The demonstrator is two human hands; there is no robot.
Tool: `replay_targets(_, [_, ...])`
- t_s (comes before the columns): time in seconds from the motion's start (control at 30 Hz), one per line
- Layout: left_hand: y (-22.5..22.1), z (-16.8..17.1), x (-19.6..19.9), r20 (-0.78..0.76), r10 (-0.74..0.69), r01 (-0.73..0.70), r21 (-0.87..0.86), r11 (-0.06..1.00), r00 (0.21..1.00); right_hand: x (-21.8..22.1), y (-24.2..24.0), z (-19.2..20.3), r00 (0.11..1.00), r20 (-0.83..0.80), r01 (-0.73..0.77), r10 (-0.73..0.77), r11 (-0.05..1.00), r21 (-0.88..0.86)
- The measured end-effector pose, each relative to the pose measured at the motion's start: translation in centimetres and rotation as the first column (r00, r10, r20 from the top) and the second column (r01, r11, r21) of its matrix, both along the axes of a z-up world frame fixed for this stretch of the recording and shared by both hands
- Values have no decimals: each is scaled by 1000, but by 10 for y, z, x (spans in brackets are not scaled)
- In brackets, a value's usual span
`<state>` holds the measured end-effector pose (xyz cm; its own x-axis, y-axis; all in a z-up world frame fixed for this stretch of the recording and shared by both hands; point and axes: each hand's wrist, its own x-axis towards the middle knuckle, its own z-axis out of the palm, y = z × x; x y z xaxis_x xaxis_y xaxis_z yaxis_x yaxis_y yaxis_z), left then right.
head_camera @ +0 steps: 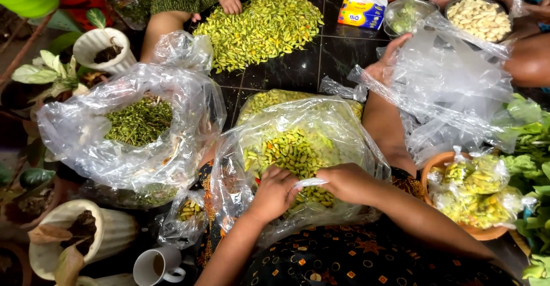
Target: The person sorts and bags small green flowers by hand while sitting on the floor with others.
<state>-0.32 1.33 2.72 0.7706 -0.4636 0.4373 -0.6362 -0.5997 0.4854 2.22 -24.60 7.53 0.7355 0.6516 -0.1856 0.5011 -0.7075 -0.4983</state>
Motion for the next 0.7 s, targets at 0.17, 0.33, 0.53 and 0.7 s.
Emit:
replay_targets(0.17, [14, 6, 25, 336, 213, -237, 30, 971, 918, -11, -2, 59, 956, -284, 177, -70, 912, 370])
replay_targets(0.33, [-4, 56, 42, 304, 399, -323, -271, 907, 865, -18, 21, 8, 926, -359, 150, 117, 760, 633])
replay_targets(0.53, [-19, 69, 17, -154, -359, 79, -827, 557, 920, 16, 27, 22, 88, -978, 921, -189, 389, 8])
replay_targets(0.7, [-11, 73, 1, -502, -221, -216, -671, 709, 836, 10, 19, -8, 922, 354, -111, -160, 765, 634])
